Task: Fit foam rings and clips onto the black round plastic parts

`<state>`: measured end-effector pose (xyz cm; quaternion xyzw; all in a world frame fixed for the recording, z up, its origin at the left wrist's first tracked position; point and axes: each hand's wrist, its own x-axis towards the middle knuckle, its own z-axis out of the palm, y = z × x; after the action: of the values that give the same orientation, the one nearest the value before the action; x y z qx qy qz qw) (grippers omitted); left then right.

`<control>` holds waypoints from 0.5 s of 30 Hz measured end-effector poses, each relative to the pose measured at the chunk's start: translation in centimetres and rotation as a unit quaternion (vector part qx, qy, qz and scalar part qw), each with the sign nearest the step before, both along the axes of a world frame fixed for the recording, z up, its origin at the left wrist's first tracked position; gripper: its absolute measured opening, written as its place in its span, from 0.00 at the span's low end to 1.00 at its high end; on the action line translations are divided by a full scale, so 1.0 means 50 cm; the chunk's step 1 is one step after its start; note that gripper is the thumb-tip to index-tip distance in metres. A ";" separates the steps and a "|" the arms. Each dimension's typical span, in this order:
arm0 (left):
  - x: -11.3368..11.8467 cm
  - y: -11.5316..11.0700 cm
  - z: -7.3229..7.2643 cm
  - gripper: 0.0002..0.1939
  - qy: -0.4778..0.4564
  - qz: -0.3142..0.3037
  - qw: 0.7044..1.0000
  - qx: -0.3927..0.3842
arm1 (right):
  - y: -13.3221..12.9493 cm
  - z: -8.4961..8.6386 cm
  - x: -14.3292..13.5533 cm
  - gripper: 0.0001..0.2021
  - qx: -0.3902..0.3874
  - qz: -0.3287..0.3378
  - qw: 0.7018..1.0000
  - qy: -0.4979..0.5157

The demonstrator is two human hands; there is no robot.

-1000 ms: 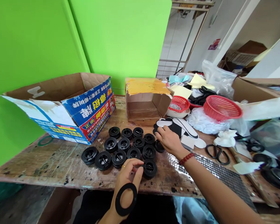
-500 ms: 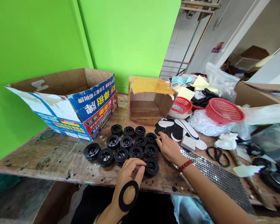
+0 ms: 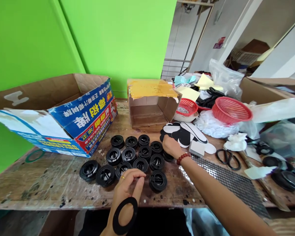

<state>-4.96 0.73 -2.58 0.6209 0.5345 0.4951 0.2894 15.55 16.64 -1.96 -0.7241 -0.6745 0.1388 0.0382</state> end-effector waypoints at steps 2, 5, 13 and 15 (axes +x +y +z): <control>-0.009 0.004 -0.003 0.09 0.009 0.007 1.000 0.006 | -0.004 -0.008 -0.001 0.14 0.008 0.002 1.000 -0.005; -0.016 0.010 -0.010 0.08 0.027 0.008 1.000 0.011 | -0.012 -0.012 0.000 0.14 0.026 -0.001 1.000 -0.006; -0.038 -0.002 -0.043 0.14 0.102 -0.028 0.994 0.034 | -0.042 0.031 0.006 0.17 0.132 0.010 0.989 0.063; -0.079 -0.004 -0.059 0.17 0.121 -0.017 0.992 0.029 | -0.089 0.054 0.039 0.14 0.160 0.034 0.983 0.083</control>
<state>-8.91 0.52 -5.55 0.6936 0.5401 0.4265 0.2130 17.49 12.21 0.73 -0.6711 -0.7067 0.0898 0.2052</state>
